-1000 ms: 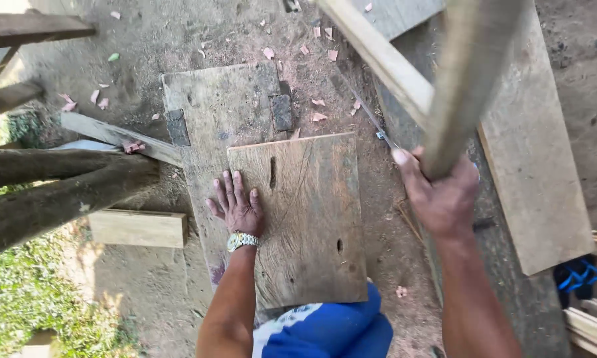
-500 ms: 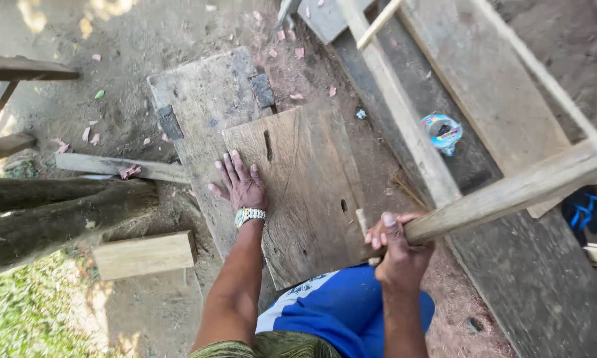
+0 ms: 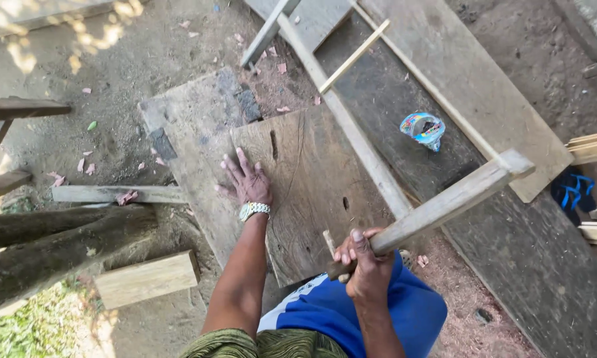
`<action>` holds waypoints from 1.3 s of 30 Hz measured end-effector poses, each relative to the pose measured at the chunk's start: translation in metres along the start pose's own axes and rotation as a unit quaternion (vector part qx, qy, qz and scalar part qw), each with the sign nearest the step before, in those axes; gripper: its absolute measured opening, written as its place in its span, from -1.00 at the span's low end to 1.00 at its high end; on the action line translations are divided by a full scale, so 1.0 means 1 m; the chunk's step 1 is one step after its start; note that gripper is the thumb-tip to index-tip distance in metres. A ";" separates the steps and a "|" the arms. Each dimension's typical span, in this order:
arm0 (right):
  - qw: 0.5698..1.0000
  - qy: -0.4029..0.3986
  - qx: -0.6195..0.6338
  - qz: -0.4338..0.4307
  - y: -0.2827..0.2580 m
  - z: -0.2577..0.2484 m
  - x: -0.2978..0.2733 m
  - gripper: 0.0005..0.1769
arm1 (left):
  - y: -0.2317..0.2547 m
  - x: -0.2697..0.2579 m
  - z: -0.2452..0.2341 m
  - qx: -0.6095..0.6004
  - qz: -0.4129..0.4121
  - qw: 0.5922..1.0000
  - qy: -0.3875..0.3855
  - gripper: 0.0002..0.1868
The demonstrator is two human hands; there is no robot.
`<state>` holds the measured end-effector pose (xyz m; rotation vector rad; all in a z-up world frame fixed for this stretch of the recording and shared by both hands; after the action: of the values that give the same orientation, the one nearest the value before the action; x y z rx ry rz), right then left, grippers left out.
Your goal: The person is marking and sawing a piece of wood for a construction project.
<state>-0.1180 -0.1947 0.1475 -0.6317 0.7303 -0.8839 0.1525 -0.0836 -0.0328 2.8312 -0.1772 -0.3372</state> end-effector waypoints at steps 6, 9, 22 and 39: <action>1.000 0.005 -0.009 0.016 -0.006 -0.008 -0.016 -0.79 | 0.030 0.055 0.021 0.178 0.132 0.975 -0.004 -0.41; 1.000 0.007 0.012 0.022 -0.008 -0.006 -0.016 -0.78 | 0.035 0.069 0.023 0.122 0.191 0.972 0.068 -0.41; 0.999 0.000 0.036 0.031 -0.001 0.002 0.024 -0.82 | 0.051 0.098 0.010 0.136 0.266 0.947 0.117 -0.46; 0.999 -0.029 -0.004 0.028 -0.028 0.042 0.043 -0.63 | 0.080 0.127 -0.007 0.055 0.197 0.979 0.015 -0.58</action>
<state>-0.0797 -0.2368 0.1805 -0.6387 0.6979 -0.8077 0.2697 -0.1771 -0.0297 2.8172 -0.7570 -0.2000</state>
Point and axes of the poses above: each hand's wrist, its own x-axis towards the middle knuckle, its own z-axis out of the palm, y = z × x, the point moved 7 cm from there along x, towards the middle knuckle, and after that the axes turned 11 degrees about x, right-handed, at the moved point
